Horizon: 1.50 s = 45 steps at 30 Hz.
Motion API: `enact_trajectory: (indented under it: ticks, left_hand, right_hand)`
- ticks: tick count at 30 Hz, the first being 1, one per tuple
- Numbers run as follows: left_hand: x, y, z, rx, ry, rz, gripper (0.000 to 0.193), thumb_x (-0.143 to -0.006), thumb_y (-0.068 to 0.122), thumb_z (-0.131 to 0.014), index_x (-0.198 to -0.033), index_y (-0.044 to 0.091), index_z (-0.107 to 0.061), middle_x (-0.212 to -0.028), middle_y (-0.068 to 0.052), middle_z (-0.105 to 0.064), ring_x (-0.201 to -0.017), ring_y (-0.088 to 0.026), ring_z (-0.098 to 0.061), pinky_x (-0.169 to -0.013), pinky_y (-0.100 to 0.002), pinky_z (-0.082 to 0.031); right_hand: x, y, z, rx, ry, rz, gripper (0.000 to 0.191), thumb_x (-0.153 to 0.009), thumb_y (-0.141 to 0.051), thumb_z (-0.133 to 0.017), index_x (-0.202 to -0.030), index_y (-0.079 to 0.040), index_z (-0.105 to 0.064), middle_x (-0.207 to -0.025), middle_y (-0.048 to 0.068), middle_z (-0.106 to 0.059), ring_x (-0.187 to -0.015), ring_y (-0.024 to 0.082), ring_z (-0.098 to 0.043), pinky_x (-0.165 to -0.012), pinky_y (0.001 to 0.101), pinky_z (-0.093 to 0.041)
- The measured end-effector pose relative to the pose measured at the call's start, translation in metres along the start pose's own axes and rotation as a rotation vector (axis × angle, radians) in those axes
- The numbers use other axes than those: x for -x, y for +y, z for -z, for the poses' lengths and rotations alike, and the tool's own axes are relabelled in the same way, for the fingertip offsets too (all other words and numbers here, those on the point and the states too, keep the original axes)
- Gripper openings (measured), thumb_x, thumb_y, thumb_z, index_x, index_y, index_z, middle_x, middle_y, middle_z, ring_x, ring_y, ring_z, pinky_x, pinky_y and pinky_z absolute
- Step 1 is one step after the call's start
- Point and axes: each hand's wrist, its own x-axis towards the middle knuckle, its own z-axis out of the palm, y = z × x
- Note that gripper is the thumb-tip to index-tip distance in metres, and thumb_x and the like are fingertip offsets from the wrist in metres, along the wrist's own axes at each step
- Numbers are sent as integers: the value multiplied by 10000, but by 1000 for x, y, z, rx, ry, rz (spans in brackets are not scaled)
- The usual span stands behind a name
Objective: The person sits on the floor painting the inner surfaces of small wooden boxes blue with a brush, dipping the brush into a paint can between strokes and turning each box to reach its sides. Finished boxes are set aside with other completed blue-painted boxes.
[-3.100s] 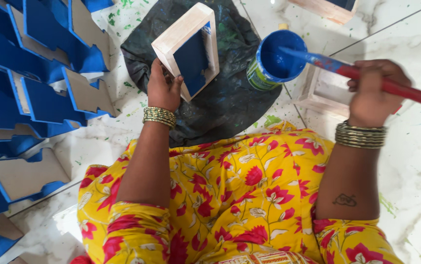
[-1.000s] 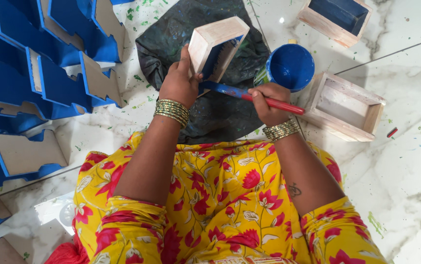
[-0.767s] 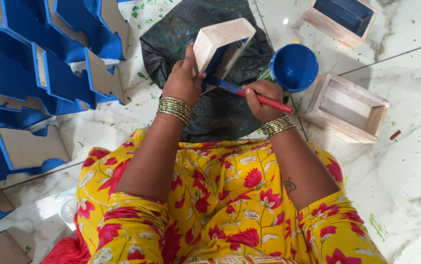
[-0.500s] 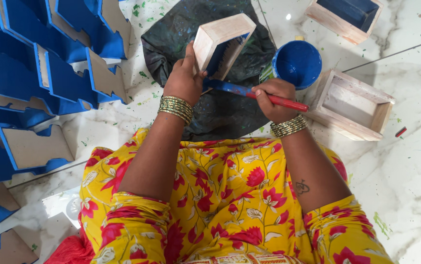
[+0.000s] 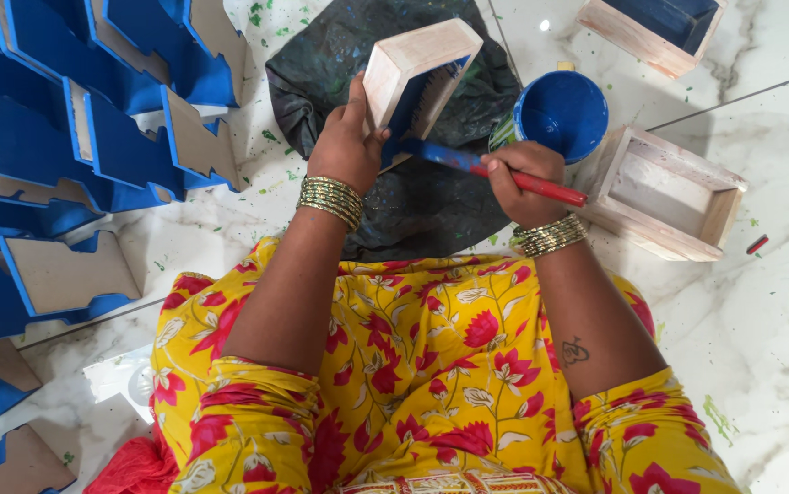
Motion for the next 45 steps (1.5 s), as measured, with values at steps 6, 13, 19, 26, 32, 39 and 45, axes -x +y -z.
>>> enact_trajectory:
  ticks: [6, 13, 19, 26, 32, 39, 45]
  left_hand:
    - [0, 3, -1, -34, -4, -16, 821, -938, 247, -732, -1598, 258, -244, -1306, -196, -631, -1082, -412, -679, -854, -489, -572]
    - [0, 2, -1, -36, -17, -9, 822, -948, 250, -725, -1611, 255, -238, -1285, -188, -642, -1074, -404, -688, -848, -487, -580]
    - [1, 5, 0, -36, -13, 1, 832, -922, 253, -736, -1597, 264, -250, -1289, -178, -639, -1064, -403, -684, -846, -486, -574]
    - [0, 4, 1, -28, -17, 0, 825, -942, 250, -727, -1607, 260, -238, -1283, -179, -640, -1085, -404, -678, -859, -490, -569]
    - [1, 7, 0, -55, -20, -5, 841, -931, 255, -736, -1604, 279, -231, -1305, -173, -637, -1086, -403, -679, -863, -491, -569]
    - [0, 6, 2, -50, -32, 8, 839, -938, 249, -730, -1608, 256, -226, -1305, -184, -630, -1095, -402, -679, -865, -482, -575]
    - [2, 8, 0, -61, -24, -25, 837, -932, 246, -738, -1604, 263, -240, -1292, -175, -641, -1109, -403, -672, -867, -488, -573]
  right_hand:
    - [-3, 2, -12, -2, -79, -99, 89, -943, -60, -689, -898, -5, -743, -857, 144, -741, -771, 249, -730, -699, 340, -559]
    - [2, 0, 0, -37, -59, -111, 99, -958, -60, -677, -914, -5, -747, -835, 133, -726, -735, 232, -706, -686, 336, -545]
    - [-1, -3, -7, -46, -61, -136, 96, -939, -56, -676, -906, -12, -755, -823, 129, -730, -717, 230, -705, -672, 329, -546]
    - [0, -7, 7, -41, -37, -80, 110, -961, -58, -656, -906, -12, -739, -848, 127, -735, -744, 233, -706, -706, 336, -552]
    - [-4, -10, -9, -59, -109, -59, 100, -956, -80, -680, -917, -11, -740, -862, 131, -740, -765, 236, -722, -707, 335, -560]
    - [1, -6, 13, -12, -87, -85, 122, -964, -71, -656, -905, -11, -745, -834, 125, -725, -720, 235, -696, -689, 331, -545]
    - [1, -10, 11, -6, -45, -36, 110, -980, -74, -677, -920, -9, -742, -830, 127, -720, -728, 244, -692, -685, 352, -536]
